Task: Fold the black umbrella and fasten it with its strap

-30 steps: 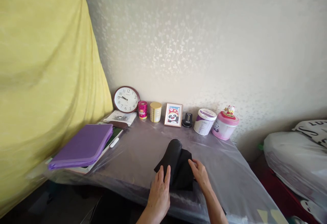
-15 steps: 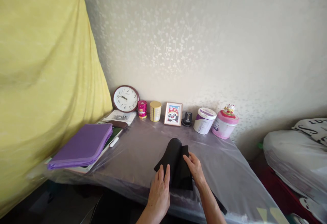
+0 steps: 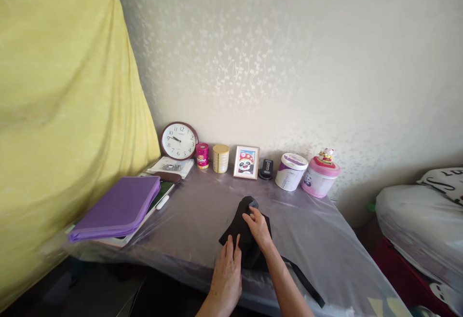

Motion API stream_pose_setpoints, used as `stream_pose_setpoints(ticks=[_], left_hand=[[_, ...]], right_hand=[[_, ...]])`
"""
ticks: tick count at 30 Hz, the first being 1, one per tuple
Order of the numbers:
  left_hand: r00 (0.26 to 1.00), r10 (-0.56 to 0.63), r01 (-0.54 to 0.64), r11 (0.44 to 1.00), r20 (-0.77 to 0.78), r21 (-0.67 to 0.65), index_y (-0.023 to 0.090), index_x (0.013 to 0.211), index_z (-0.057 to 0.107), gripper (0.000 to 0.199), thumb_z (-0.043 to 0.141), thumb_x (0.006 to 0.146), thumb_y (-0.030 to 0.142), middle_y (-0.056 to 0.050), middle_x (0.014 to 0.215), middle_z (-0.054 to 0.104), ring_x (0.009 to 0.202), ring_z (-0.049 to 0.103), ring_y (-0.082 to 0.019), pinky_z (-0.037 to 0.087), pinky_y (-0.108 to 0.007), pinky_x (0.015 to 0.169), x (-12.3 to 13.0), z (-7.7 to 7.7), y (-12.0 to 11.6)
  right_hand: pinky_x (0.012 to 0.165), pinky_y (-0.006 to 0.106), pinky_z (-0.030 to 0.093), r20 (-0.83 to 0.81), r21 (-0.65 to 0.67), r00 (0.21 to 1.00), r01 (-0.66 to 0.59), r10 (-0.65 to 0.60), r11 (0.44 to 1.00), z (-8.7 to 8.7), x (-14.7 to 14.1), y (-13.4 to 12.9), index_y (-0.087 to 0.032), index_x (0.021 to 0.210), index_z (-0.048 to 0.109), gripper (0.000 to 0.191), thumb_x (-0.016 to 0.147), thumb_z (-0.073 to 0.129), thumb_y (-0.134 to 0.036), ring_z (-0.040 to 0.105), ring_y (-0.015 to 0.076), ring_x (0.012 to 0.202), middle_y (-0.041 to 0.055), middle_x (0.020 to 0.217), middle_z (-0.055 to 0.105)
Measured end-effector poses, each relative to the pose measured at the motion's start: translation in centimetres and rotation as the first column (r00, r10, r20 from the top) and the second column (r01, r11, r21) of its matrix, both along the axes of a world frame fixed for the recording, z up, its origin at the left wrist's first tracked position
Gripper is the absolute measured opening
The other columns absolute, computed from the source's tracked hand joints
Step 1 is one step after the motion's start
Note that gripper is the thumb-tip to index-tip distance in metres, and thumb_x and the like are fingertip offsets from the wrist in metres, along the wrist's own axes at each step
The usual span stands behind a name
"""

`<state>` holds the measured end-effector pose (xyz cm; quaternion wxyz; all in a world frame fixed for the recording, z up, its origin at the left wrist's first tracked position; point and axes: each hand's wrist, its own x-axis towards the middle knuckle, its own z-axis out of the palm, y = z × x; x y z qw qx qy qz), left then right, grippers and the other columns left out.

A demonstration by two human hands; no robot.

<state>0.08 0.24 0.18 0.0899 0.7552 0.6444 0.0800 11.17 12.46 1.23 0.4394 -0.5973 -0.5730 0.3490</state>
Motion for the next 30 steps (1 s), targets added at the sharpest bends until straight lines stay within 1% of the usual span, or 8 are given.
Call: stream_pose_setpoints(ticks=[6,12,15,19,22,25,27,30], left_hand=[[1.000,-0.003,0.003,0.998,0.007,0.060,0.008,0.135,0.029,0.070,0.036,0.066,-0.002,-0.017,0.143,0.026,0.128,0.032,-0.026,0.034,-0.038,0.102,-0.3,-0.7,0.1],[1.000,0.016,-0.016,0.999,0.010,0.035,0.004,0.135,0.028,0.065,0.033,0.070,0.002,-0.017,0.140,0.033,0.128,0.033,-0.024,0.033,-0.037,0.104,-0.3,-0.9,0.1],[0.999,0.038,-0.038,0.999,0.022,-0.002,0.003,0.135,0.027,0.062,0.031,0.073,0.003,-0.018,0.139,0.035,0.127,0.035,-0.024,0.033,-0.037,0.104,-0.4,-0.7,0.0],[0.987,0.055,-0.058,0.998,0.151,0.019,0.005,0.138,0.017,0.064,0.034,0.077,0.011,-0.016,0.140,0.034,0.127,0.035,-0.020,0.033,-0.033,0.103,-1.0,-0.3,-0.5],[0.982,0.058,-0.066,0.997,0.181,0.040,0.011,0.139,0.015,0.065,0.037,0.078,0.016,-0.014,0.137,0.037,0.125,0.038,-0.021,0.036,-0.033,0.100,-1.6,0.6,-1.0],[0.991,0.058,-0.071,0.991,0.122,0.110,0.024,0.136,0.029,0.061,0.042,0.077,0.018,-0.011,0.136,0.036,0.124,0.037,-0.026,0.033,-0.041,0.100,-1.8,1.7,-1.3],[0.993,0.012,-0.032,0.985,0.115,0.171,0.029,0.130,0.038,0.055,0.046,0.077,0.023,-0.008,0.138,0.034,0.126,0.034,-0.028,0.030,-0.043,0.103,-1.6,2.1,-1.1],[0.986,-0.102,0.070,0.971,0.129,0.231,0.031,0.129,0.039,0.052,0.048,0.078,0.031,-0.005,0.143,0.029,0.130,0.028,-0.026,0.024,-0.042,0.108,-1.2,1.9,-0.4]], right_hand=[[0.056,0.024,0.041,0.244,-0.028,0.968,-0.058,0.063,0.998,0.6,-0.6,0.1,-0.011,0.113,0.054,0.044,0.074,0.053,-0.032,0.058,0.0155,0.060,-0.0017,0.059,0.060],[0.057,0.024,0.042,0.196,-0.022,0.940,-0.280,0.279,0.960,1.5,-1.1,-0.9,-0.015,0.109,0.053,0.035,0.084,0.039,-0.035,0.054,0.0108,0.048,-0.0019,0.066,0.067],[0.061,0.024,0.042,0.226,-0.002,0.917,-0.336,0.328,0.942,2.1,-1.3,-1.5,-0.019,0.096,0.057,0.026,0.084,0.038,-0.033,0.058,0.0123,0.057,-0.0012,0.072,0.071],[0.066,0.024,0.041,0.283,0.010,0.897,-0.356,0.339,0.934,2.9,-1.3,-2.0,-0.020,0.090,0.059,0.022,0.083,0.039,-0.029,0.062,0.0143,0.070,-0.0009,0.073,0.072],[0.067,0.025,0.040,0.287,0.007,0.890,-0.372,0.354,0.928,3.0,-1.3,-2.1,-0.020,0.090,0.059,0.023,0.083,0.038,-0.029,0.063,0.0148,0.073,-0.0003,0.074,0.072],[0.069,0.025,0.041,0.284,-0.003,0.888,-0.376,0.361,0.927,2.9,-1.3,-2.0,-0.020,0.090,0.059,0.024,0.084,0.038,-0.029,0.064,0.0153,0.075,-0.0001,0.074,0.072],[0.070,0.025,0.041,0.275,-0.007,0.888,-0.381,0.368,0.925,2.9,-1.3,-1.9,-0.020,0.089,0.059,0.024,0.084,0.038,-0.029,0.064,0.0153,0.077,0.0000,0.075,0.072],[0.068,0.024,0.041,0.259,-0.026,0.889,-0.385,0.378,0.923,3.0,-1.3,-1.9,-0.021,0.086,0.059,0.023,0.085,0.038,-0.029,0.064,0.0146,0.074,-0.0001,0.075,0.072]])
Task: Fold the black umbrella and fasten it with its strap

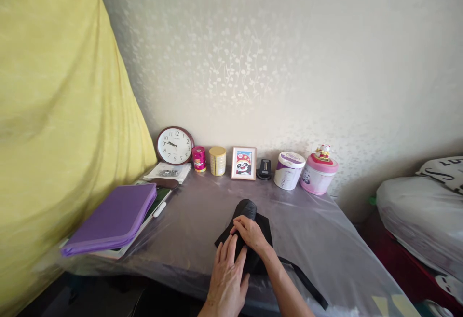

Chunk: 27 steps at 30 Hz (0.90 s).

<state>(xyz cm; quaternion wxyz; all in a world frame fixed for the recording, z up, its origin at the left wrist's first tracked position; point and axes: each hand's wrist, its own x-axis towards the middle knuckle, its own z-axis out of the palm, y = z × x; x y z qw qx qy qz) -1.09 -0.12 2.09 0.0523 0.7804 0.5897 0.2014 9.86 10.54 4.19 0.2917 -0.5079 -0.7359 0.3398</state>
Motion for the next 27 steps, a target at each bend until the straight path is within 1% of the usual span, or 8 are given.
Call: stream_pose_setpoints(ticks=[2,4,8,11,15,17,21,27], left_hand=[[1.000,-0.022,0.021,1.000,-0.008,-0.013,0.028,0.134,0.033,0.059,0.048,0.078,0.029,-0.005,0.145,0.026,0.130,0.028,-0.027,0.023,-0.043,0.108,0.3,-0.4,0.5],[1.000,0.006,-0.008,0.997,-0.031,-0.071,0.023,0.138,0.025,0.066,0.046,0.076,0.022,-0.008,0.147,0.021,0.131,0.027,-0.027,0.026,-0.044,0.107,0.6,-0.8,0.7],[0.997,0.019,-0.033,0.980,-0.072,-0.194,0.017,0.140,0.014,0.074,0.037,0.071,0.005,-0.008,0.149,0.008,0.135,0.016,-0.025,0.028,-0.040,0.106,0.8,-1.2,0.8],[0.995,0.035,-0.055,0.970,-0.089,-0.237,0.015,0.140,0.012,0.077,0.032,0.068,-0.001,-0.008,0.149,0.012,0.135,0.014,-0.023,0.026,-0.039,0.108,1.0,-1.2,0.9],[0.989,0.088,-0.121,0.944,-0.119,-0.309,0.012,0.140,0.011,0.077,0.026,0.066,-0.007,-0.012,0.147,0.018,0.134,0.019,-0.022,0.026,-0.037,0.107,1.3,-0.9,1.0],[0.986,0.094,-0.136,0.931,-0.136,-0.338,0.013,0.140,0.010,0.078,0.025,0.066,-0.009,-0.013,0.147,0.018,0.134,0.020,-0.023,0.026,-0.035,0.107,1.5,-0.8,1.0],[0.986,0.109,-0.147,0.929,-0.127,-0.340,0.015,0.140,0.009,0.080,0.025,0.066,-0.010,-0.013,0.147,0.018,0.133,0.022,-0.023,0.027,-0.036,0.106,1.5,-1.1,1.0],[0.988,0.098,-0.134,0.932,-0.122,-0.336,0.016,0.140,0.004,0.085,0.029,0.063,-0.008,-0.013,0.147,0.017,0.133,0.023,-0.024,0.029,-0.037,0.105,1.4,-1.4,1.0]], right_hand=[[0.066,0.024,0.042,-0.005,-0.007,1.000,-0.001,0.001,1.000,0.1,0.0,0.0,-0.021,0.084,0.059,0.022,0.085,0.038,-0.028,0.064,0.0142,0.072,-0.0002,0.075,0.072],[0.065,0.024,0.042,-0.012,0.007,1.000,-0.005,0.005,1.000,0.0,0.1,-0.1,-0.021,0.082,0.059,0.022,0.085,0.039,-0.028,0.064,0.0142,0.071,-0.0003,0.074,0.072],[0.067,0.024,0.043,-0.031,0.066,0.999,-0.016,0.018,0.998,-0.2,0.2,-0.6,-0.023,0.087,0.061,0.024,0.086,0.038,-0.027,0.064,0.0140,0.071,-0.0010,0.075,0.071],[0.074,0.026,0.044,0.006,0.205,1.000,-0.007,0.006,0.979,-0.7,0.6,-1.1,-0.025,0.091,0.064,0.024,0.087,0.040,-0.027,0.061,0.0153,0.079,-0.0002,0.082,0.070],[0.083,0.032,0.041,0.078,0.410,0.997,-0.040,0.009,0.911,-1.6,1.5,-0.9,-0.025,0.093,0.067,0.025,0.087,0.042,-0.025,0.055,0.0183,0.094,0.0028,0.102,0.067],[0.090,0.036,0.038,0.122,0.445,0.992,-0.058,0.004,0.893,-2.0,1.8,-0.4,-0.025,0.095,0.067,0.026,0.088,0.042,-0.025,0.051,0.0202,0.104,0.0030,0.111,0.065],[0.103,0.045,0.023,0.193,0.454,0.981,-0.078,-0.012,0.887,-2.6,1.8,1.2,-0.026,0.098,0.066,0.029,0.089,0.038,-0.026,0.040,0.0213,0.121,0.0029,0.114,0.063],[0.105,0.045,0.018,0.237,0.442,0.970,-0.061,-0.051,0.895,-3.2,1.7,4.6,-0.025,0.097,0.067,0.032,0.090,0.036,-0.027,0.042,0.0193,0.120,0.0030,0.110,0.065]])
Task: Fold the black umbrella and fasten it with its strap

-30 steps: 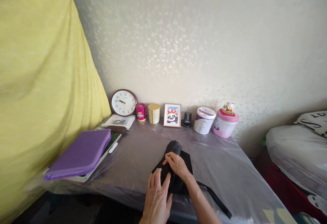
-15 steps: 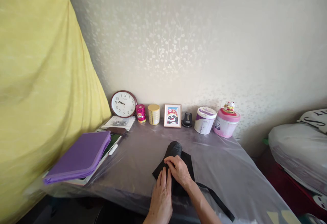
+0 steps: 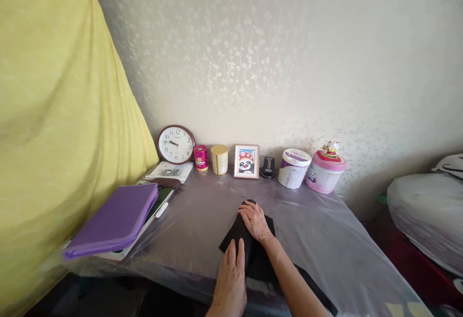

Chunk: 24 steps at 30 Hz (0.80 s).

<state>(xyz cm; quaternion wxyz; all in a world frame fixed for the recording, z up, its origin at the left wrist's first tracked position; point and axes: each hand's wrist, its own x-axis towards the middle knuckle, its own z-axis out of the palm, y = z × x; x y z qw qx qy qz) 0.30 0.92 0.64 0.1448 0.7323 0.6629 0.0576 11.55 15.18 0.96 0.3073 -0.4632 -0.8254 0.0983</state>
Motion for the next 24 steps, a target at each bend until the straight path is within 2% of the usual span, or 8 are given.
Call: stream_pose_setpoints(ticks=[4,7,12,15,17,20,24], left_hand=[[1.000,0.020,-0.020,0.999,-0.001,-0.030,0.017,0.140,0.006,0.087,0.032,0.061,-0.009,-0.013,0.147,0.015,0.132,0.024,-0.025,0.030,-0.034,0.104,0.2,0.8,-0.1],[0.999,0.014,-0.016,0.999,-0.039,-0.039,0.016,0.140,0.005,0.090,0.034,0.058,-0.010,-0.013,0.147,0.015,0.132,0.024,-0.026,0.031,-0.035,0.103,0.4,1.3,-0.1],[0.994,-0.004,0.002,1.000,-0.107,-0.011,0.014,0.140,0.006,0.087,0.032,0.061,-0.012,-0.015,0.147,0.014,0.131,0.026,-0.025,0.029,-0.033,0.104,0.3,1.3,-0.2],[0.994,-0.024,0.025,1.000,-0.107,0.007,0.012,0.140,0.005,0.085,0.030,0.062,-0.012,-0.017,0.147,0.016,0.130,0.029,-0.025,0.030,-0.032,0.103,0.2,1.3,-0.4],[0.994,-0.032,0.034,0.999,-0.105,0.020,0.011,0.140,0.006,0.084,0.030,0.063,-0.012,-0.018,0.146,0.018,0.130,0.029,-0.025,0.030,-0.032,0.103,0.1,1.3,-0.5],[0.995,-0.041,0.046,0.997,-0.090,0.056,0.010,0.140,0.009,0.081,0.029,0.065,-0.011,-0.019,0.145,0.019,0.130,0.029,-0.025,0.029,-0.033,0.104,0.0,1.0,-0.5],[0.997,-0.037,0.042,0.996,-0.067,0.079,0.011,0.141,0.008,0.080,0.030,0.066,-0.011,-0.018,0.145,0.020,0.130,0.029,-0.025,0.031,-0.032,0.103,-0.1,0.7,-0.6]], right_hand=[[0.103,0.042,0.022,-0.010,-0.059,0.999,0.052,-0.053,0.997,-0.1,0.2,2.0,-0.026,0.095,0.067,0.032,0.089,0.036,-0.028,0.042,0.0195,0.120,0.0025,0.112,0.064],[0.100,0.037,0.028,-0.108,-0.135,0.988,0.093,-0.108,0.986,0.0,0.1,2.9,-0.024,0.094,0.067,0.028,0.087,0.040,-0.028,0.047,0.0190,0.115,0.0031,0.115,0.062],[0.097,0.035,0.034,-0.297,-0.301,0.897,0.237,-0.328,0.924,0.3,2.2,3.5,-0.020,0.099,0.065,0.027,0.080,0.047,-0.029,0.055,0.0199,0.105,0.0074,0.108,0.064],[0.090,0.036,0.040,-0.327,-0.396,0.819,0.334,-0.471,0.855,0.1,5.4,2.6,-0.016,0.097,0.064,0.032,0.078,0.044,-0.030,0.057,0.0218,0.100,0.0103,0.102,0.065],[0.085,0.036,0.043,-0.350,-0.462,0.771,0.351,-0.531,0.814,-0.2,7.4,1.4,-0.013,0.094,0.064,0.033,0.075,0.045,-0.033,0.059,0.0224,0.095,0.0111,0.096,0.066],[0.075,0.033,0.048,-0.399,-0.563,0.728,0.286,-0.558,0.776,-0.4,9.2,-1.0,-0.012,0.090,0.063,0.035,0.073,0.046,-0.037,0.062,0.0207,0.086,0.0101,0.087,0.067],[0.065,0.027,0.051,-0.455,-0.657,0.696,0.159,-0.555,0.737,-0.3,8.8,-3.4,-0.013,0.088,0.062,0.032,0.073,0.048,-0.038,0.064,0.0162,0.075,0.0078,0.082,0.067]])
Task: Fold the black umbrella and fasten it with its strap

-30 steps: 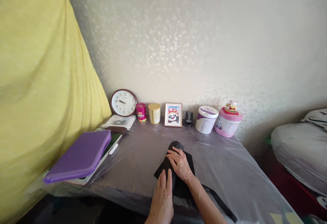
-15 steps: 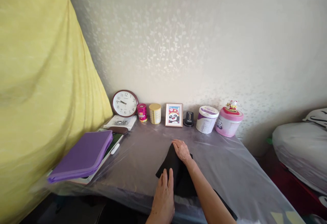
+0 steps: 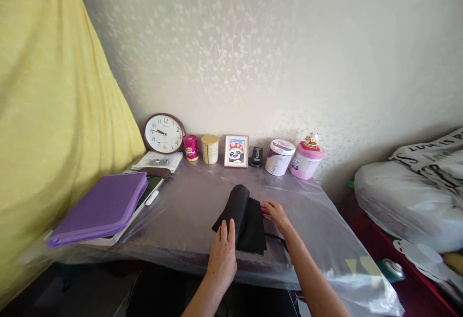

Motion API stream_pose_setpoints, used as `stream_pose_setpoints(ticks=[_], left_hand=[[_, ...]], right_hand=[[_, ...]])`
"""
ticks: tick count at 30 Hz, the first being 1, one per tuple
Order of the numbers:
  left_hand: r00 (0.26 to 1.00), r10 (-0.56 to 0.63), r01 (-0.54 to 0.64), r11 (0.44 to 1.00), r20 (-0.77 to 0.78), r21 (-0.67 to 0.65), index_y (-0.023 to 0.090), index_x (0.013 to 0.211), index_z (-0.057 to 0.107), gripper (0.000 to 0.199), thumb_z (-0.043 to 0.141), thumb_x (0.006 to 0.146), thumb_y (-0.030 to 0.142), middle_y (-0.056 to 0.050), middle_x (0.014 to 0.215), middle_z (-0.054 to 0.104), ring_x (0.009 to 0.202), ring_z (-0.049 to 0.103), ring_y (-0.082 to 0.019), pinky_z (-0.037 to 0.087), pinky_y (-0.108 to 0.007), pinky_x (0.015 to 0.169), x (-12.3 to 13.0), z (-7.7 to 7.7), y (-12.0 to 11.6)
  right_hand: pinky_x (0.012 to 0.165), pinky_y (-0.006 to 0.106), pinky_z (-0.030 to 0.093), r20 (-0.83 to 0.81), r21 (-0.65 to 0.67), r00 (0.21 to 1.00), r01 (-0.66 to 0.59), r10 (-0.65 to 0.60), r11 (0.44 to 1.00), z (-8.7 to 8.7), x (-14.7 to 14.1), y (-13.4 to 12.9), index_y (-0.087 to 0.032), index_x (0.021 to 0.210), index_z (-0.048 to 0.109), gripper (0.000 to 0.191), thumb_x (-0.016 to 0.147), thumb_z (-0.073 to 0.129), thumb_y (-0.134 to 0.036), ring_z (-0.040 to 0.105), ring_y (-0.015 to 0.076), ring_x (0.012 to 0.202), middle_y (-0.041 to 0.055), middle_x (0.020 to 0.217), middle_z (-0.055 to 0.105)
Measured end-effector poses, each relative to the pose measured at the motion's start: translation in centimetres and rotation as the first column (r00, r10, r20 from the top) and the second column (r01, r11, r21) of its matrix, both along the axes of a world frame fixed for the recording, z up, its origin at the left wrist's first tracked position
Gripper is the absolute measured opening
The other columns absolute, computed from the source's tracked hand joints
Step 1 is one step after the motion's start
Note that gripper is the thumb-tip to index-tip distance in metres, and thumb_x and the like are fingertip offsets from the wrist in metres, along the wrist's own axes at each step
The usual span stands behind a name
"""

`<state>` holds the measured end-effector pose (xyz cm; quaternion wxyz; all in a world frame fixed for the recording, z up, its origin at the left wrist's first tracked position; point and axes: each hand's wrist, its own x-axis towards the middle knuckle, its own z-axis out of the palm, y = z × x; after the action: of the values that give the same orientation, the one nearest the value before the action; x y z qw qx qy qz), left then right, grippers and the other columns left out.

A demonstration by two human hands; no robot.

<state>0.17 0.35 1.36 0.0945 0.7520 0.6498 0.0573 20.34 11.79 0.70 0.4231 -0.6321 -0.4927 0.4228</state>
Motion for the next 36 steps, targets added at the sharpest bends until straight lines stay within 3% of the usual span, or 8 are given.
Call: stream_pose_setpoints(ticks=[5,15,21,36], left_hand=[[1.000,0.006,-0.006,1.000,0.015,0.019,0.011,0.141,0.008,0.081,0.031,0.066,-0.010,-0.018,0.145,0.021,0.129,0.030,-0.025,0.032,-0.032,0.102,0.0,-0.2,-0.1],[1.000,0.003,-0.003,1.000,0.014,0.017,0.011,0.141,0.009,0.080,0.032,0.066,-0.009,-0.018,0.145,0.020,0.130,0.029,-0.026,0.029,-0.032,0.103,-0.1,-0.3,0.0],[1.000,0.002,-0.002,1.000,0.020,0.014,0.012,0.141,0.006,0.082,0.033,0.066,-0.008,-0.017,0.146,0.018,0.130,0.028,-0.025,0.030,-0.033,0.102,-0.1,-0.2,-0.1],[1.000,0.010,-0.010,0.998,0.016,-0.056,0.011,0.141,0.006,0.086,0.039,0.063,-0.007,-0.017,0.147,0.015,0.130,0.027,-0.026,0.031,-0.032,0.101,0.0,0.8,-0.1]], right_hand=[[0.052,0.021,0.048,-0.024,-0.059,0.998,-0.057,0.056,0.997,0.8,-1.8,-0.8,-0.014,0.089,0.061,0.028,0.077,0.046,-0.034,0.059,0.0108,0.058,0.0002,0.065,0.061],[0.032,0.016,0.039,0.163,-0.056,0.985,-0.055,0.063,0.997,1.5,-4.5,-1.2,-0.014,0.099,0.057,0.033,0.073,0.060,-0.035,0.053,0.0118,0.052,-0.0003,0.064,0.057],[0.034,0.015,0.040,0.165,-0.030,0.983,-0.079,0.083,0.996,2.0,-5.5,-1.0,-0.016,0.095,0.057,0.023,0.075,0.056,-0.028,0.051,0.0093,0.049,-0.0033,0.060,0.053],[0.042,0.019,0.044,0.172,0.018,0.983,-0.065,0.061,0.998,2.0,-7.9,0.0,-0.014,0.114,0.053,0.041,0.075,0.056,-0.026,0.059,0.0131,0.059,0.0035,0.077,0.064]])
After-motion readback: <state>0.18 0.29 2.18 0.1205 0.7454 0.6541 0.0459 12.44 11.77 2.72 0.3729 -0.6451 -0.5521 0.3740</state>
